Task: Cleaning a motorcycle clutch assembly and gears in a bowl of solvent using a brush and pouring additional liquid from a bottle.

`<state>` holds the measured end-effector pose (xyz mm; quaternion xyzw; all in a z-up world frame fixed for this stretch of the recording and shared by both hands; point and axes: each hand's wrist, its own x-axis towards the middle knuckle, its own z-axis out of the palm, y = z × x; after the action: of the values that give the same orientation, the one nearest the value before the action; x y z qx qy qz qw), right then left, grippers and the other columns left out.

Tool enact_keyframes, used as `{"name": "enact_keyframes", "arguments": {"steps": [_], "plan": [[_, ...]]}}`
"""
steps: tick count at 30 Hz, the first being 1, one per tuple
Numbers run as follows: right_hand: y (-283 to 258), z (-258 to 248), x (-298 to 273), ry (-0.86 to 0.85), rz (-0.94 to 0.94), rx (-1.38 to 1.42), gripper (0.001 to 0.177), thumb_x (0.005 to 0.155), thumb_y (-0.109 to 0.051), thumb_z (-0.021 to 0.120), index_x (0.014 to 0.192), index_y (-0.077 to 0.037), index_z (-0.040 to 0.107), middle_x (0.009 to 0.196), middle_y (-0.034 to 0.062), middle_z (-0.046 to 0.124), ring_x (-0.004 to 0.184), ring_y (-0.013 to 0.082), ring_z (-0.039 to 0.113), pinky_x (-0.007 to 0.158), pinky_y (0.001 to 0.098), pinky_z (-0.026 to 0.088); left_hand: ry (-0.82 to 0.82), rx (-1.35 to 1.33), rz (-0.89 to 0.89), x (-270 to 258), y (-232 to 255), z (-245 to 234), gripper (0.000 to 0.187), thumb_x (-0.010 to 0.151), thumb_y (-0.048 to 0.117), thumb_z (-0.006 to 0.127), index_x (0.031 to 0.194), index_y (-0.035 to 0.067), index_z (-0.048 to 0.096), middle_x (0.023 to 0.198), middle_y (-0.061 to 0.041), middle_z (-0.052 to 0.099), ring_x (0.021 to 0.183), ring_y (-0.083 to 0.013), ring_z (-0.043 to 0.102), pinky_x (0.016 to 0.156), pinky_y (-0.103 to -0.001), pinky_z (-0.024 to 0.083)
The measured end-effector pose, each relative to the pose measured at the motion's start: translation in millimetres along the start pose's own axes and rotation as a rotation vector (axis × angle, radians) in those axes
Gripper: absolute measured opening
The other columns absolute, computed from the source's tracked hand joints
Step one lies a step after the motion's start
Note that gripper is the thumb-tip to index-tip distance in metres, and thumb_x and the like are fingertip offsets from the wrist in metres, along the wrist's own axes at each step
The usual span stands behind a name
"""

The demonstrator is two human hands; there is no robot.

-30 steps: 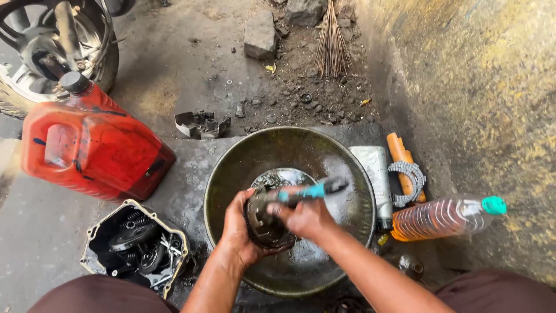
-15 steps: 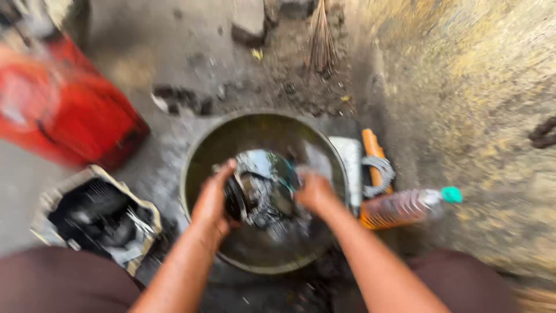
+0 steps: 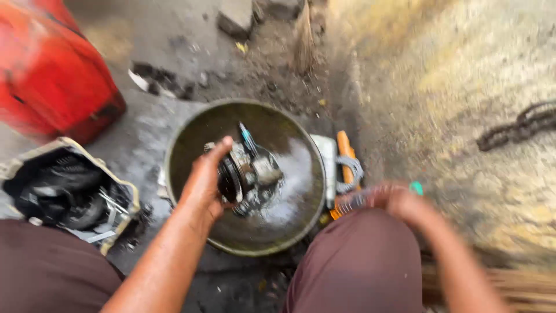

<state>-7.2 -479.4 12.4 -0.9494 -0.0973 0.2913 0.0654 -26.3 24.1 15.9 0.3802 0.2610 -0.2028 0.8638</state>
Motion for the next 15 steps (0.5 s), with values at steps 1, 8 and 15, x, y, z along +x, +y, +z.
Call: {"name": "enact_keyframes", "arguments": {"steps": [1, 8, 15], "plan": [[38.5, 34.3, 11.9, 0.015, -0.027, 0.003, 0.023, 0.078, -0.015, 0.076, 0.100, -0.009, 0.079, 0.103, 0.0066, 0.081, 0.092, 0.0191, 0.073, 0.087, 0.0384, 0.058, 0.011, 0.007, 0.028, -7.6, 5.0, 0.0, 0.051, 0.080, 0.055, 0.066, 0.110, 0.015, 0.070, 0.095, -0.013, 0.075, 0.081, -0.0296, 0.072, 0.067, -0.057, 0.057], [112.4, 184.7, 83.3, 0.477, -0.136, 0.282, 0.039, 0.076, -0.012, 0.077, 0.114, -0.007, 0.067, 0.107, 0.0087, 0.076, 0.096, 0.0208, 0.071, 0.086, 0.0384, 0.057, 0.005, -0.065, -0.134, -37.7, 15.9, -15.6, 0.079, 0.075, 0.083, 0.046, 0.121, 0.024, 0.071, 0.121, -0.009, 0.072, 0.108, -0.0310, 0.065, 0.080, -0.056, 0.053], [90.9, 178.1, 73.3, 0.928, -0.216, 0.554, 0.059, 0.074, -0.009, 0.078, 0.128, -0.004, 0.055, 0.111, 0.0109, 0.071, 0.099, 0.0225, 0.069, 0.086, 0.0384, 0.057, -0.024, -0.102, -0.139, -63.5, 27.9, -16.3, 0.081, 0.073, 0.087, 0.042, 0.121, 0.028, 0.070, 0.118, -0.006, 0.073, 0.105, -0.0304, 0.067, 0.079, -0.059, 0.054]]}}
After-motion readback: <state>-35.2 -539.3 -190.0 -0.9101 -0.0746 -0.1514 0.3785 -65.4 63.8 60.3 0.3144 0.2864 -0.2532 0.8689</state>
